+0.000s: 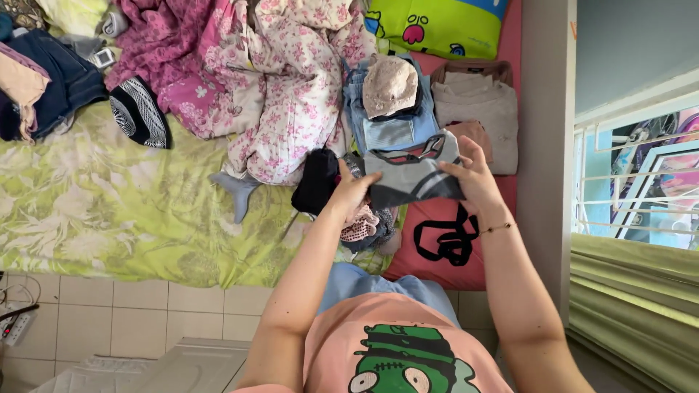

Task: Taking clothes out of a closet and sorting them on a bed.

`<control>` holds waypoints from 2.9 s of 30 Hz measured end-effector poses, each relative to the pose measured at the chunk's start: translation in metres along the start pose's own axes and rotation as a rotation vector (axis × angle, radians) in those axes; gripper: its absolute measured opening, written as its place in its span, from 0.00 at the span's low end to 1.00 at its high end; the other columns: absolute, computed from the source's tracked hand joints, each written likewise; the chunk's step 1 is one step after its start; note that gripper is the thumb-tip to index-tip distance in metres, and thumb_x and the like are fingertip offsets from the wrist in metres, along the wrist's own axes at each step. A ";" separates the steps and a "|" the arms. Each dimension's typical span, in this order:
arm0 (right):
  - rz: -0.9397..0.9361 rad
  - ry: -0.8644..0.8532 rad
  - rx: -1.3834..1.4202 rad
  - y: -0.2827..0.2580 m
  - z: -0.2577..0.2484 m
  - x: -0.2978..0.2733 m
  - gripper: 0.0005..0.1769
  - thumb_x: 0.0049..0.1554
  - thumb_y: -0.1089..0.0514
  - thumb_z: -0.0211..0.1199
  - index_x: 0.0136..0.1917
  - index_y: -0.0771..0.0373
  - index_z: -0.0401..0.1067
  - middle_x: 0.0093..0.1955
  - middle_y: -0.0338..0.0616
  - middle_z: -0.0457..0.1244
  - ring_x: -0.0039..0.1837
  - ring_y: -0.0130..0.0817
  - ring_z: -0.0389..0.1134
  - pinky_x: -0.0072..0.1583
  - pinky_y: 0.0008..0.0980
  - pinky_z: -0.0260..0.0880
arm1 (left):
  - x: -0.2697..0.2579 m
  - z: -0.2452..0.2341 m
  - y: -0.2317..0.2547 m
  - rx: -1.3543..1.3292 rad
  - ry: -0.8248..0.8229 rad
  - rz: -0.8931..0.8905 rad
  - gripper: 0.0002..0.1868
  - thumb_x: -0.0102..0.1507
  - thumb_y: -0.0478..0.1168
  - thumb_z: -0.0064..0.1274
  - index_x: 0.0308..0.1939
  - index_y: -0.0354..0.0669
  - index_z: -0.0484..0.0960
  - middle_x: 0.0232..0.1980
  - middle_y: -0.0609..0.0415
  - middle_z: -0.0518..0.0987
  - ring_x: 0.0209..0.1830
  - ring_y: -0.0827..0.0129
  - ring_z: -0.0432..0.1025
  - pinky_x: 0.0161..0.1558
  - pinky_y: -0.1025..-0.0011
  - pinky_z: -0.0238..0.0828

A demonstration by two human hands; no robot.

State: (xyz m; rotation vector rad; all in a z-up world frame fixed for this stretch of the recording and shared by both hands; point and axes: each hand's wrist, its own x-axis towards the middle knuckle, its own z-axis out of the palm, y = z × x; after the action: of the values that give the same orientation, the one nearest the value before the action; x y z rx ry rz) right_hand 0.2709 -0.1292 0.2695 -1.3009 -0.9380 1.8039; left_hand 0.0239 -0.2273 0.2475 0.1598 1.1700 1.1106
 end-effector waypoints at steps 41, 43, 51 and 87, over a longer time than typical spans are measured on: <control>-0.091 -0.079 -0.768 0.357 -0.219 0.051 0.20 0.52 0.68 0.65 0.58 0.62 0.68 0.67 0.56 0.64 0.69 0.57 0.64 0.68 0.42 0.66 | 0.169 -0.087 -0.244 1.439 -0.353 0.520 0.14 0.61 0.44 0.49 0.50 0.46 0.75 0.53 0.49 0.83 0.57 0.52 0.76 0.58 0.59 0.70; -0.002 -0.023 -0.668 0.349 -0.217 0.080 0.18 0.58 0.61 0.63 0.61 0.63 0.67 0.65 0.58 0.65 0.68 0.57 0.65 0.67 0.42 0.66 | 0.181 -0.072 -0.241 1.321 -0.197 0.305 0.17 0.64 0.50 0.49 0.51 0.45 0.74 0.47 0.45 0.83 0.50 0.49 0.77 0.52 0.55 0.71; 0.293 0.249 -1.091 0.309 -0.165 0.129 0.27 0.68 0.40 0.53 0.66 0.65 0.61 0.58 0.65 0.67 0.61 0.63 0.67 0.62 0.53 0.65 | 0.248 -0.034 -0.278 1.348 0.553 0.170 0.20 0.72 0.58 0.45 0.54 0.48 0.71 0.32 0.43 0.83 0.33 0.45 0.78 0.43 0.51 0.69; -0.122 -0.158 -0.864 0.226 0.005 0.050 0.23 0.57 0.58 0.70 0.63 0.62 0.70 0.61 0.48 0.65 0.57 0.35 0.69 0.56 0.32 0.73 | 0.114 -0.143 -0.107 1.803 -0.068 0.406 0.19 0.55 0.42 0.61 0.51 0.59 0.85 0.58 0.62 0.79 0.68 0.59 0.65 0.73 0.44 0.44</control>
State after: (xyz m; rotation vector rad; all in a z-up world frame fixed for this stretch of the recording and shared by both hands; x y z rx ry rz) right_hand 0.2241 -0.1956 0.0530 -1.5420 -1.9722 1.4477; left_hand -0.0287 -0.2548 0.0439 1.8311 1.7858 0.0278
